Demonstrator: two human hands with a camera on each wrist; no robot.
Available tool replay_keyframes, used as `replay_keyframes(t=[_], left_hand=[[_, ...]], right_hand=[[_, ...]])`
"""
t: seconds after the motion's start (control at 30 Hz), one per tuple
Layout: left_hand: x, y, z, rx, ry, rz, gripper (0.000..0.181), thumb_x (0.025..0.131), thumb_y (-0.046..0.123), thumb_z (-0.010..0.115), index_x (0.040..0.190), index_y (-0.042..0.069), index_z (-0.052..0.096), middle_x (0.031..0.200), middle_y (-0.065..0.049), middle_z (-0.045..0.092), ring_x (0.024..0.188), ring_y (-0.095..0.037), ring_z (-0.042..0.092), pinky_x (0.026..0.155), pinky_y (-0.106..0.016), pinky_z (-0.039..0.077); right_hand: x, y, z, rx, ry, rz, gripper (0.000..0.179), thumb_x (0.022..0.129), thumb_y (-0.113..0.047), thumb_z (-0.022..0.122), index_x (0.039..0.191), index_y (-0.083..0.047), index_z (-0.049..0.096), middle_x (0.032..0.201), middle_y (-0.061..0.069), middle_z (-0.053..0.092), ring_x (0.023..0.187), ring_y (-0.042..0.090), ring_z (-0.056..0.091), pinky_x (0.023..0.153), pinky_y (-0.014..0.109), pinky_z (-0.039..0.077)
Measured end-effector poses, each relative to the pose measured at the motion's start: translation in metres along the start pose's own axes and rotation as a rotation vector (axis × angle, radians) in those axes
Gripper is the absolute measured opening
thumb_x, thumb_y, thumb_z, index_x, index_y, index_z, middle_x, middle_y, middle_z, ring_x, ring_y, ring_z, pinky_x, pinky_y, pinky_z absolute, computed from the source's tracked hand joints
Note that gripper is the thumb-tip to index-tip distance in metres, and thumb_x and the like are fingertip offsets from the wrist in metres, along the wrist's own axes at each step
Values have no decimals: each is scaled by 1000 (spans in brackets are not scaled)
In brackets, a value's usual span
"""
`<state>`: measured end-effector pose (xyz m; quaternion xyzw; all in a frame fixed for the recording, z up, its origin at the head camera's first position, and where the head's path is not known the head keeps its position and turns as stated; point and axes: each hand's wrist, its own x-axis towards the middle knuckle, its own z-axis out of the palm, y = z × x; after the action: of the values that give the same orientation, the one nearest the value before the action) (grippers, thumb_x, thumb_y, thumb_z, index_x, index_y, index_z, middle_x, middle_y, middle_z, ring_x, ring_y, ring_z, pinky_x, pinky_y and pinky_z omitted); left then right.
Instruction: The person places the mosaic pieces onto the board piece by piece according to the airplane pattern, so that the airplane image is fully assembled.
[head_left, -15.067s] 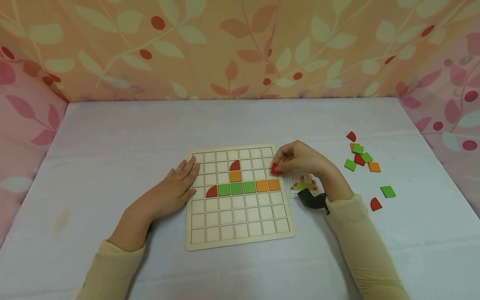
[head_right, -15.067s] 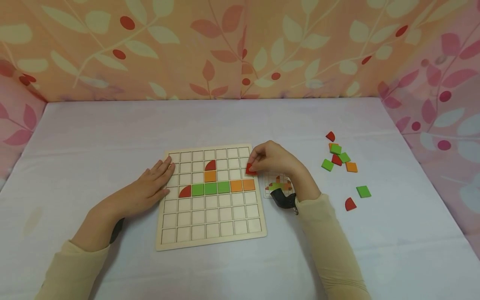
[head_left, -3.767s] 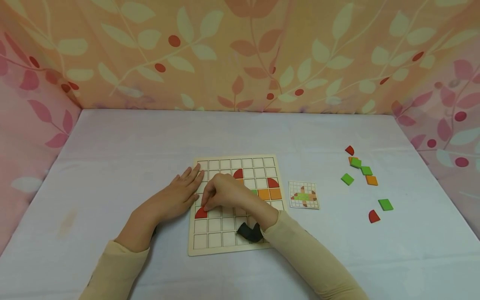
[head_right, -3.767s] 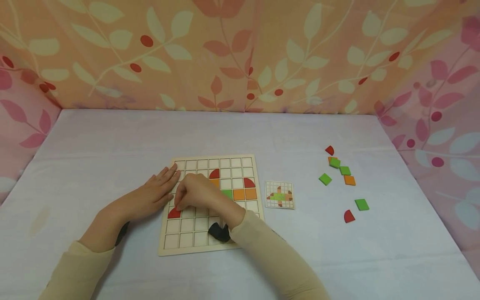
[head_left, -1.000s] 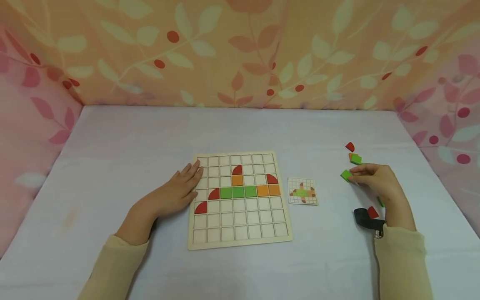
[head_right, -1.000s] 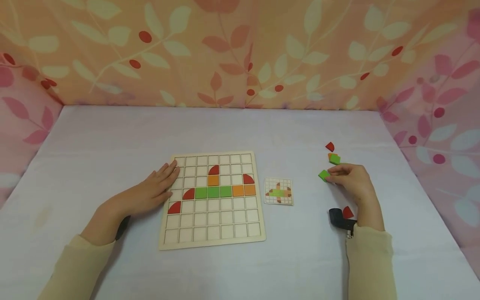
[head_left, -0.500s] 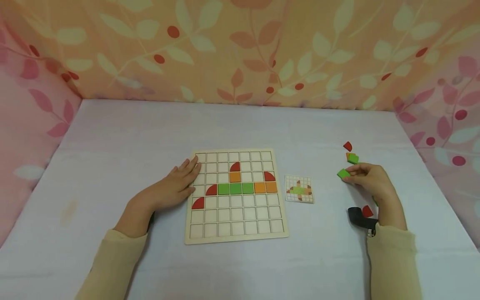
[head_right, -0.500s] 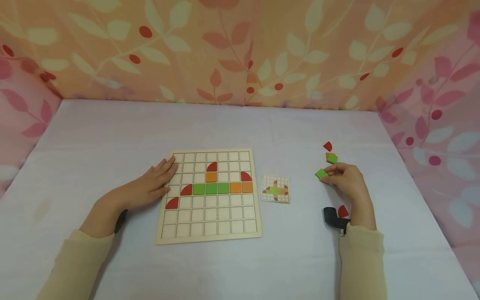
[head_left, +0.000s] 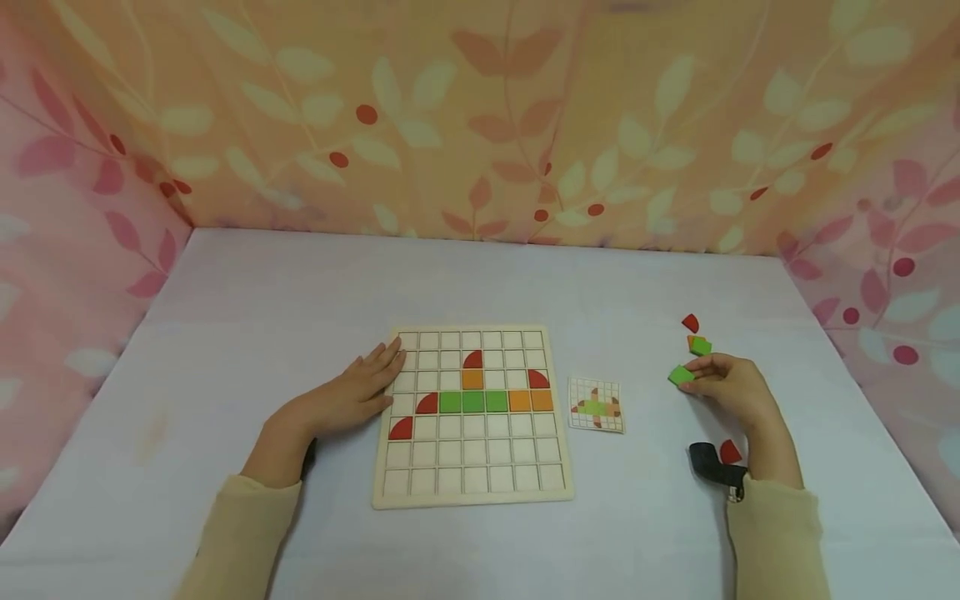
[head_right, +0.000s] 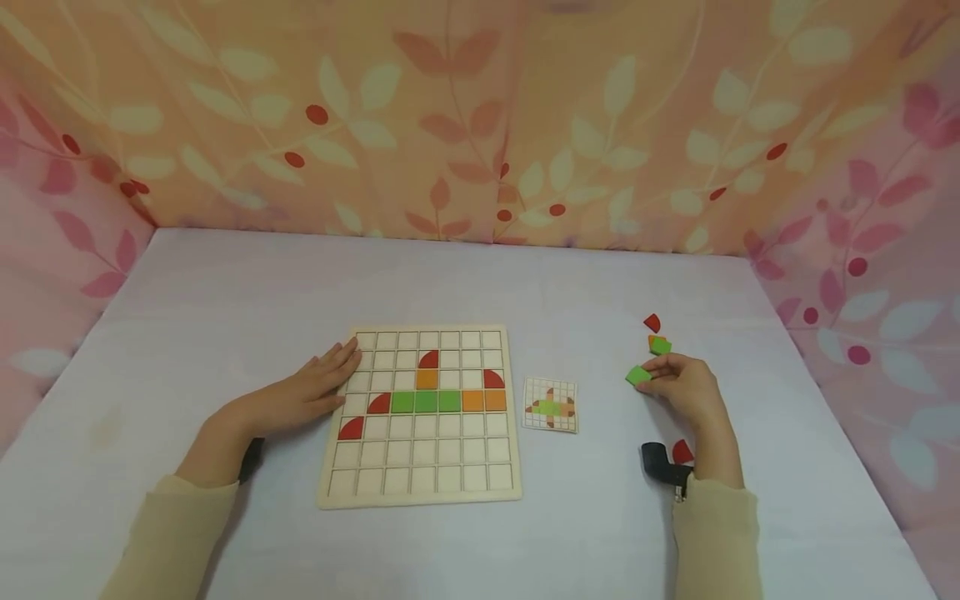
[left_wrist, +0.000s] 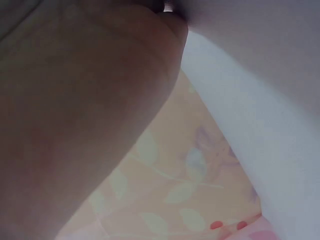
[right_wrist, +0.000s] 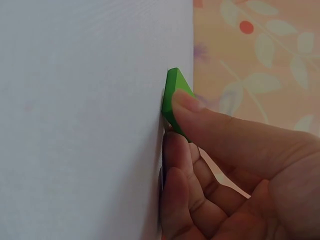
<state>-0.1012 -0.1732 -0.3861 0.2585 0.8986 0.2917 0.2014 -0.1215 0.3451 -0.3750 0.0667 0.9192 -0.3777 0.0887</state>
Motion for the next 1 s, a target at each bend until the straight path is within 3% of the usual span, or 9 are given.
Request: replay_keyframes(t=[0.3, 0.47, 1.0], left_hand=[[-6, -3, 8, -32, -1, -7, 62, 97, 11, 48, 148, -4, 16, 156, -19, 2, 141, -40, -2, 110, -58, 2], [-5, -3, 9, -6, -1, -5, 62, 97, 11, 48, 148, -5, 16, 156, -20, 3, 141, -40, -1, 110, -58, 4], [-3, 1, 2, 7, 28, 18, 61, 97, 11, 48, 147, -6, 18, 155, -21, 4, 141, -41, 1, 110, -60, 5]], right_hand=[[-4, 7, 7, 0, -9, 8, 42, 80, -10, 75, 110, 13, 59, 84, 2, 66, 70, 0, 56, 63, 15, 45], [-6, 10, 7, 7, -6, 0, 42, 79, -10, 76, 109, 13, 59, 84, 3, 66, 70, 1, 57, 63, 15, 45], [-6, 1, 4, 31, 37, -59, 36, 82, -7, 72, 107, 15, 59, 86, 6, 68, 71, -1, 56, 63, 15, 45]])
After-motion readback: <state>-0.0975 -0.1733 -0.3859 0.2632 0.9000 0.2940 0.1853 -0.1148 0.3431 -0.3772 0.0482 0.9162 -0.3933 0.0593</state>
